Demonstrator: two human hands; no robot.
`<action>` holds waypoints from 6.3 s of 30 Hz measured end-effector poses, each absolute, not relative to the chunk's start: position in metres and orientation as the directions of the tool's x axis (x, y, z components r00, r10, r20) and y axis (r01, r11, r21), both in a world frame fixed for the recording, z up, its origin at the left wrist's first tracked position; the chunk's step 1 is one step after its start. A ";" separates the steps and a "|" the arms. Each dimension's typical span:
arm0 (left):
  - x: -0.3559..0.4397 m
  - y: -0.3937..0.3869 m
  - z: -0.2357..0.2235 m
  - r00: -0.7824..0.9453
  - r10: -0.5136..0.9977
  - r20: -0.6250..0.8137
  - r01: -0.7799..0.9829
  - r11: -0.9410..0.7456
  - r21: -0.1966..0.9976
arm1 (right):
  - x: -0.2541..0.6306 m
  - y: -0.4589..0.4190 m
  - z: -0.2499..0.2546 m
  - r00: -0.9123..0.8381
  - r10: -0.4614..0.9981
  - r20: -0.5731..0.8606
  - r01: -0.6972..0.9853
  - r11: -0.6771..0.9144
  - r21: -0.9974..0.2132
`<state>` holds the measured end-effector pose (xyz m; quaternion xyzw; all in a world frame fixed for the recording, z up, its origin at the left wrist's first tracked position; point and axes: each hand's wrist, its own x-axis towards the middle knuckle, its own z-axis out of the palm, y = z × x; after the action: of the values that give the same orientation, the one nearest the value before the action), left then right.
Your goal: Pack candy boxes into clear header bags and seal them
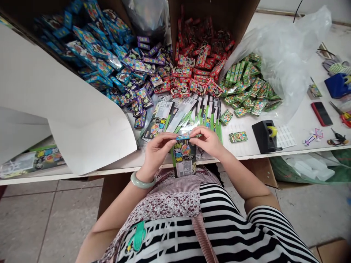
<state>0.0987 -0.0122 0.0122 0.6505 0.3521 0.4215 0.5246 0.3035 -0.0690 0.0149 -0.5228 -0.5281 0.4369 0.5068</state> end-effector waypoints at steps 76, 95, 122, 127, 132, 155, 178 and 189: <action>0.081 0.029 -0.009 0.409 0.902 0.139 0.430 -0.324 0.842 | 0.477 -0.048 -0.053 0.202 0.977 -0.071 0.869 -0.212 -0.448; 0.079 0.014 -0.001 0.519 0.855 0.003 0.092 -0.060 0.994 | 0.417 -0.070 0.008 0.330 0.940 -0.084 0.100 -0.123 -0.987; 0.060 0.056 -0.013 0.165 0.964 -0.206 -0.233 0.241 0.942 | 0.310 -0.051 0.054 -0.050 0.998 -0.040 0.027 -0.039 -0.999; 0.069 0.039 -0.005 0.263 0.963 -0.052 -0.190 0.105 0.976 | 0.308 -0.047 0.057 -0.035 0.999 0.000 0.079 0.003 -0.997; 0.081 0.007 0.004 0.418 0.902 0.112 -0.025 -0.112 0.993 | 0.299 -0.030 0.081 -0.255 0.959 0.120 0.437 0.225 -0.871; 0.089 -0.012 0.010 0.365 0.877 0.312 0.054 -0.354 0.934 | 0.281 0.006 0.084 -0.408 0.896 -0.177 0.666 0.159 -0.729; -0.016 -0.014 0.027 0.246 0.957 0.154 -0.146 -0.121 0.982 | 0.285 0.008 0.037 -0.095 0.949 -0.300 0.093 -0.291 -0.952; -0.068 0.004 0.011 0.292 0.621 0.727 0.623 -0.701 0.348 | 0.142 0.020 0.052 -0.378 0.872 -0.311 -0.259 -0.422 -0.869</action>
<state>-0.0678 0.0038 0.0110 0.8037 0.3870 0.4520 -0.0011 0.1419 0.0195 0.0521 -0.4058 -0.3777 0.7391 0.3826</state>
